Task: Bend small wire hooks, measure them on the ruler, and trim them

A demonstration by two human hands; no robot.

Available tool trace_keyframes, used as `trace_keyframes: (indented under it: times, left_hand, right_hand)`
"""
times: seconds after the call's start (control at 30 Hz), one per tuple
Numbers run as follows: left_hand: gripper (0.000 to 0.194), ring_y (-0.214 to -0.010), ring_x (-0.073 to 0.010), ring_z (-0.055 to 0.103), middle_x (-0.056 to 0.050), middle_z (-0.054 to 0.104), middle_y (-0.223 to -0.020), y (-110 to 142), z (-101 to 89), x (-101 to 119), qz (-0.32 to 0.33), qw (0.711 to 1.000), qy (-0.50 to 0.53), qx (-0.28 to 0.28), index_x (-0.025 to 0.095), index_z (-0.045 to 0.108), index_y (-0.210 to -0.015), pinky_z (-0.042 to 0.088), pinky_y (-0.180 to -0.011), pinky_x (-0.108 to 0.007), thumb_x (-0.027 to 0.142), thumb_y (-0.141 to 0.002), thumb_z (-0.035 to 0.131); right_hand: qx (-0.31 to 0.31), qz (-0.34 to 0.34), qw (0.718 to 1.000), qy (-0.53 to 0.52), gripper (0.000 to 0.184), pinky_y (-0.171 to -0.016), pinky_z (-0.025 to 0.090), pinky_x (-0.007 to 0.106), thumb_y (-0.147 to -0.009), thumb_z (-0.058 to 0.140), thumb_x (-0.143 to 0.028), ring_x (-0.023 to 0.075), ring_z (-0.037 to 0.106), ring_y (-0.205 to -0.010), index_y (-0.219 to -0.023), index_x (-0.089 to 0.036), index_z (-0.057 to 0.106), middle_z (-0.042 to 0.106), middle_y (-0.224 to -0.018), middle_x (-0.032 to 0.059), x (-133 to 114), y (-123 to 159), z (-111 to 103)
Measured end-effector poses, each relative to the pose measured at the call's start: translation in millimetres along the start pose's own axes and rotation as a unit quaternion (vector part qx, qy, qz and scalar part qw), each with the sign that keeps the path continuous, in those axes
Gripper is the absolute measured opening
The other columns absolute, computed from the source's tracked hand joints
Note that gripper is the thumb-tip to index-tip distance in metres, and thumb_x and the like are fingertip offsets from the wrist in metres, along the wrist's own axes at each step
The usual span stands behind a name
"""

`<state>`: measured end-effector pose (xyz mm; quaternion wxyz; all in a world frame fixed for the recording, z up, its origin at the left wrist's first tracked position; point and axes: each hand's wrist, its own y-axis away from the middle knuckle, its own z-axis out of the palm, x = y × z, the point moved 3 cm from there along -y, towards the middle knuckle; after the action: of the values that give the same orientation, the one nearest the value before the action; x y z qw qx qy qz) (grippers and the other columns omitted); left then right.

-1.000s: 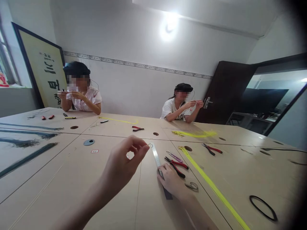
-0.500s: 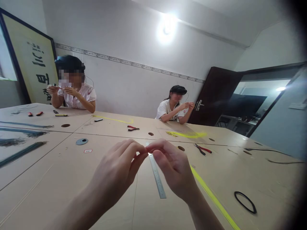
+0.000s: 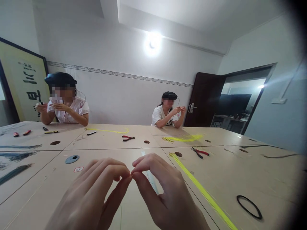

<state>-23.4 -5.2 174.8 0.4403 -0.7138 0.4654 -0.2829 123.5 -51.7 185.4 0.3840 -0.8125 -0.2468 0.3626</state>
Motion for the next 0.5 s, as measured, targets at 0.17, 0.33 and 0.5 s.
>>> trace_keyframes:
  times: [0.17,0.33,0.5]
  left_hand:
    - [0.008,-0.065,-0.0174,0.063,0.000,0.067,-0.076,-11.2,-6.0,11.9,0.030,0.999,-0.030,0.015,0.027,0.056,-0.089,0.049,-0.057,-0.030,0.020,-0.086,0.053]
    - [0.010,-0.060,-0.0168,0.063,0.000,0.069,-0.073,-6.4,-4.4,11.6,0.090,0.994,-0.056,0.015,0.026,0.059,-0.086,0.048,-0.054,-0.031,0.017,-0.084,0.056]
    - [0.013,-0.055,-0.0184,0.061,0.001,0.069,-0.069,3.6,-3.3,-0.8,0.107,0.993,-0.048,0.013,0.030,0.061,-0.086,0.047,-0.051,-0.033,0.019,-0.079,0.060]
  right_hand:
    - [0.034,-0.052,0.997,0.050,0.010,-0.073,0.052,0.027,-0.093,0.046,-0.016,0.0160,0.061,-0.086,-0.085,-0.021,0.051,0.060,-0.083,0.0029,-4.6,-1.4,-5.6]
    - [0.024,-0.055,0.993,0.100,0.009,-0.077,0.053,0.027,-0.093,0.047,-0.016,0.0174,0.061,-0.093,-0.087,-0.022,0.051,0.059,-0.084,0.0031,-8.5,-0.6,-4.6]
    - [0.015,-0.068,0.985,0.156,0.011,-0.076,0.055,0.031,-0.091,0.049,-0.013,0.0203,0.061,-0.093,-0.085,-0.022,0.051,0.059,-0.083,0.0049,-10.8,1.6,0.8]
